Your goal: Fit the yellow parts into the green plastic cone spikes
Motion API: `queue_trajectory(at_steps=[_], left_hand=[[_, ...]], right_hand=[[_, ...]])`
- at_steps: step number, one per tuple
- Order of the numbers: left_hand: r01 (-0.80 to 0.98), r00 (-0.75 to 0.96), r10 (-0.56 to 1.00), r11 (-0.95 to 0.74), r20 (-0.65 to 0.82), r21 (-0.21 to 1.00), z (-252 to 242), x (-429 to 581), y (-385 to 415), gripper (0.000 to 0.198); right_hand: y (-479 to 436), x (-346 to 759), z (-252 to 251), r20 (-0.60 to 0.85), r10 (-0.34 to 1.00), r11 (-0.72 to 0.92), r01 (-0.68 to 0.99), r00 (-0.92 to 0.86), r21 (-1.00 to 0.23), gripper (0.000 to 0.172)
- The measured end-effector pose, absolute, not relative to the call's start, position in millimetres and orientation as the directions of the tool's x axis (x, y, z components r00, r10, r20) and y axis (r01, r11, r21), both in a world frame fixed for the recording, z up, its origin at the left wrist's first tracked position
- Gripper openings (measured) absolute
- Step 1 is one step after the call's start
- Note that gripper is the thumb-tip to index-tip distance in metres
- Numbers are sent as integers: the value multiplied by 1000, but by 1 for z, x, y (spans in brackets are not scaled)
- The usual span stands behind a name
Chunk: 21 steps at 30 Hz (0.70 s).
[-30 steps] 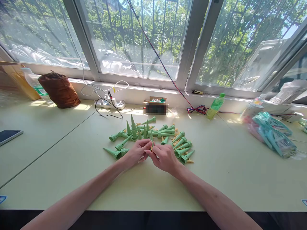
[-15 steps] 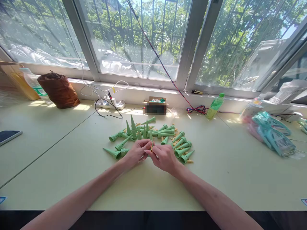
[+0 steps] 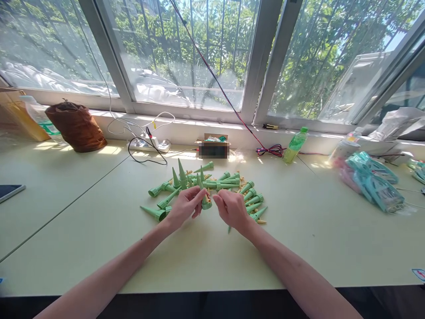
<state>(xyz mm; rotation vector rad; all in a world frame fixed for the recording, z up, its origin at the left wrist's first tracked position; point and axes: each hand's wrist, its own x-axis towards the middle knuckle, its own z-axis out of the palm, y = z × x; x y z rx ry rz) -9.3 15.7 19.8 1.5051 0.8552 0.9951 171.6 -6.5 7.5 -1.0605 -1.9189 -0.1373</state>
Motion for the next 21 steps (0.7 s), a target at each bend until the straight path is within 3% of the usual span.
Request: queue_trajectory(at_steps=[4,10,21], left_hand=[[201,289,926,-306,242,931,18,-9,15,40],[461,298,888,-456,351,761,11,-9,18,35],[522,332,868,-495,369,695,4,-10,22,28]], right_hand=[[-2,178,12,683,729,405,831,-42,-382,38],[2,177,11,611,789,339,871,-57,-356,22],[0,176,11,532,826,354,904,-184,-238,14]])
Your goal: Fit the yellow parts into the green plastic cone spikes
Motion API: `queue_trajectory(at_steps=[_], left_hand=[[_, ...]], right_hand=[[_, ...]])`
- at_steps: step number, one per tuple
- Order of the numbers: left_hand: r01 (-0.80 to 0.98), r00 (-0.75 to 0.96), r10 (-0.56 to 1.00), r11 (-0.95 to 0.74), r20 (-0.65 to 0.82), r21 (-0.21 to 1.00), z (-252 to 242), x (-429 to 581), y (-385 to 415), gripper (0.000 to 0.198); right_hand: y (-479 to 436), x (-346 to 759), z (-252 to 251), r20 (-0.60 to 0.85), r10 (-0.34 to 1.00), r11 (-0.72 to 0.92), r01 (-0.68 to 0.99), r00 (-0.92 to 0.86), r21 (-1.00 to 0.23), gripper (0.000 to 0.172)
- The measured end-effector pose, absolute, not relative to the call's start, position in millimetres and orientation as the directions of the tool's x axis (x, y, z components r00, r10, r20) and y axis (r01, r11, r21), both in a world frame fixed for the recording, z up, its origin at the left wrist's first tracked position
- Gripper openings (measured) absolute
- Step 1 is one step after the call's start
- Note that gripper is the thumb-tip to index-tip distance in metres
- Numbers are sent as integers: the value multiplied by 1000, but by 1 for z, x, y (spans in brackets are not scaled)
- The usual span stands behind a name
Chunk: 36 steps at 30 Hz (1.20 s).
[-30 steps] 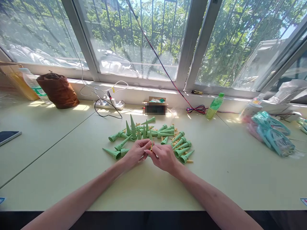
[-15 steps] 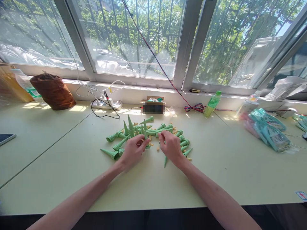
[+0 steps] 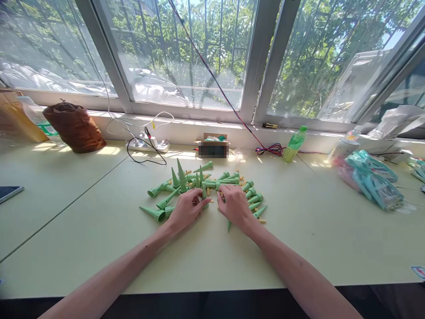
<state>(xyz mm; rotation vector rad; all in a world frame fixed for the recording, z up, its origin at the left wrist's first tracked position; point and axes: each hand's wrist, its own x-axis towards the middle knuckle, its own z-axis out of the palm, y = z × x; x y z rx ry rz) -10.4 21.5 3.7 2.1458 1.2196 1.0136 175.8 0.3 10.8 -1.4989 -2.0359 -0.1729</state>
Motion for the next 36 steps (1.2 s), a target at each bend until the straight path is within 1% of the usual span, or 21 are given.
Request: queue_trajectory(at_steps=[9,15,18,24,31,36], left_hand=[[492,274,836,-547,475,677,7,-11,18,24],[513,219,818,-560,531,650,13,-12,16,27],[525,207,831,-540,517,658,15,-12,16,29],[505,211,873,-483,440,715,17,-11,14,37],[505,211,886,-461,414,729,17,-11,14,42],[524,243,889,-458,389,718,15,-11,15,42]], right_hand=[[-12,166,22,356,908,278,953,-221,-119,17],[-13,165,22,244,942,251,966,-229,-62,18],[-13,165,23,223,947,247,967,-229,-55,17],[-15,164,22,183,955,243,969,-232,-42,17],[-14,164,19,168,954,251,968,-246,-8,18],[-14,164,19,169,955,249,968,-243,-13,15]])
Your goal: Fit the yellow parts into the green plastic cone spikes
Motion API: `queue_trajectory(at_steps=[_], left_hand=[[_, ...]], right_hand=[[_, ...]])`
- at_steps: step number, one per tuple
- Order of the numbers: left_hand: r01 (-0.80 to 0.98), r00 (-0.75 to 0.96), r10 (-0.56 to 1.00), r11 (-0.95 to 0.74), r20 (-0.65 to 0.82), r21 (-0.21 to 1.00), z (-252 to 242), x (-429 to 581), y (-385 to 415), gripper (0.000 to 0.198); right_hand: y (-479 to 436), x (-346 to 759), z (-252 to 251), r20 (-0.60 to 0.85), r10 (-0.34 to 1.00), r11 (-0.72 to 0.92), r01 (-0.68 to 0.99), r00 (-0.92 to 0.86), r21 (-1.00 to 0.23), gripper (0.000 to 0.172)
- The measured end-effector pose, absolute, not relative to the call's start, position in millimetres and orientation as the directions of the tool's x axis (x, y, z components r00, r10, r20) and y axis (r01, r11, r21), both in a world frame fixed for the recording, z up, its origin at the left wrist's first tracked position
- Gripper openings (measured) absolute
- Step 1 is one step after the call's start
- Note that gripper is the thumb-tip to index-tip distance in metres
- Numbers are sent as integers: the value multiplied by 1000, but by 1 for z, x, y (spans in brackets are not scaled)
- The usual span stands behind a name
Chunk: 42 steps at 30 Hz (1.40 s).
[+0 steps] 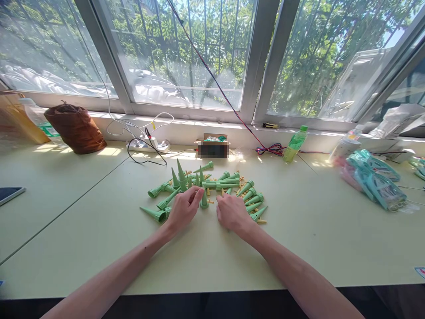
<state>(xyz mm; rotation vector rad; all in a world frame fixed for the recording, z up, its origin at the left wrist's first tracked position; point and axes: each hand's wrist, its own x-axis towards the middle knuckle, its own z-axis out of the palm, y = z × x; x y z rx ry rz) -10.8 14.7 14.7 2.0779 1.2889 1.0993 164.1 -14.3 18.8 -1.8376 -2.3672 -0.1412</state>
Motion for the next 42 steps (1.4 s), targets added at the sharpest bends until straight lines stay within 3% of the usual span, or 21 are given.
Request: queue_trajectory(at_steps=[13,22,29,36,42], left_hand=[[582,327,896,-442,301,683,13,-9,14,38],[599,350,890,-452,291,661,10,-10,16,39],[599,367,881,-469,298,649,6,-10,19,38],[513,266,895,-446,358,734,7,-8,19,40],[346,190,934,-353,304,869,12,-8,18,36]], right_hand=[[-12,164,15,299,941,198,973,-156,-115,19],[-5,168,9,536,834,345,880,-129,-326,14],[-3,168,4,605,791,414,808,-92,-419,15],[-4,166,5,668,739,508,724,-87,-467,16],[-7,164,8,695,709,563,691,-121,-454,14]])
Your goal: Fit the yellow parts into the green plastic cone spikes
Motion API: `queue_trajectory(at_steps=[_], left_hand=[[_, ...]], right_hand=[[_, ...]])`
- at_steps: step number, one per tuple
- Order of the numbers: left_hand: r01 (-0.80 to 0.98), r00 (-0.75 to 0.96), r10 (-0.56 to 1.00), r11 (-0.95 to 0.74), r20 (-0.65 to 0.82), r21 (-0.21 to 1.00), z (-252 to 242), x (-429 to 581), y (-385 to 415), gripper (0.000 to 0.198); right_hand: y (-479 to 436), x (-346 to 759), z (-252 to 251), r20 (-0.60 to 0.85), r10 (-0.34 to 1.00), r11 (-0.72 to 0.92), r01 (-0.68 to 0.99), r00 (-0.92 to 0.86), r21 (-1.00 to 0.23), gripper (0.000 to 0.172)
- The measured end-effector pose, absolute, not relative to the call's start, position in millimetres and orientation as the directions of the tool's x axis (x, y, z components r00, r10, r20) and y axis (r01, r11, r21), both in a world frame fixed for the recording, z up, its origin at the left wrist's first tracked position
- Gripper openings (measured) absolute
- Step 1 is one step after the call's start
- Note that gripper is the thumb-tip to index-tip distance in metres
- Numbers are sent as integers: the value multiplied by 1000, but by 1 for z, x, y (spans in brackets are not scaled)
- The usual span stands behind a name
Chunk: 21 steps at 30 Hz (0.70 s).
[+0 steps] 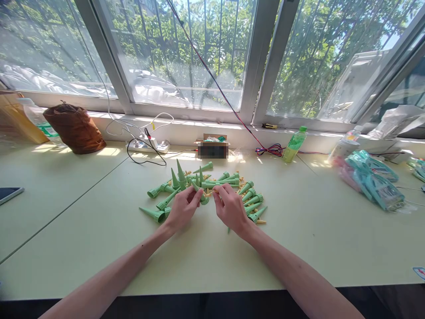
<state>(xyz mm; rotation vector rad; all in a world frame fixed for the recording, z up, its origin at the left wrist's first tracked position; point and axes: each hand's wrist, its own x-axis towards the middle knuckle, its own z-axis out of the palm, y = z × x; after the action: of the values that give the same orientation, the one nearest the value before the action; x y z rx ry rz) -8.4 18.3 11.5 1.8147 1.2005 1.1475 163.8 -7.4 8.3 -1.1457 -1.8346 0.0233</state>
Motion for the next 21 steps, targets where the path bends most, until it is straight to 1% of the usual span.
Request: queue_trajectory(at_steps=[5,10,21], left_hand=[[253,167,952,-291,255,923,16,-8,18,37],[256,160,951,-297,263,920,16,-7,17,37],[252,182,939,-331,292,909,19,-6,14,37]], right_hand=[[-7,164,7,707,698,577,674,-114,-461,14],[-8,164,7,717,687,588,667,-115,-457,13],[-6,164,4,686,696,633,633,-214,-445,14]])
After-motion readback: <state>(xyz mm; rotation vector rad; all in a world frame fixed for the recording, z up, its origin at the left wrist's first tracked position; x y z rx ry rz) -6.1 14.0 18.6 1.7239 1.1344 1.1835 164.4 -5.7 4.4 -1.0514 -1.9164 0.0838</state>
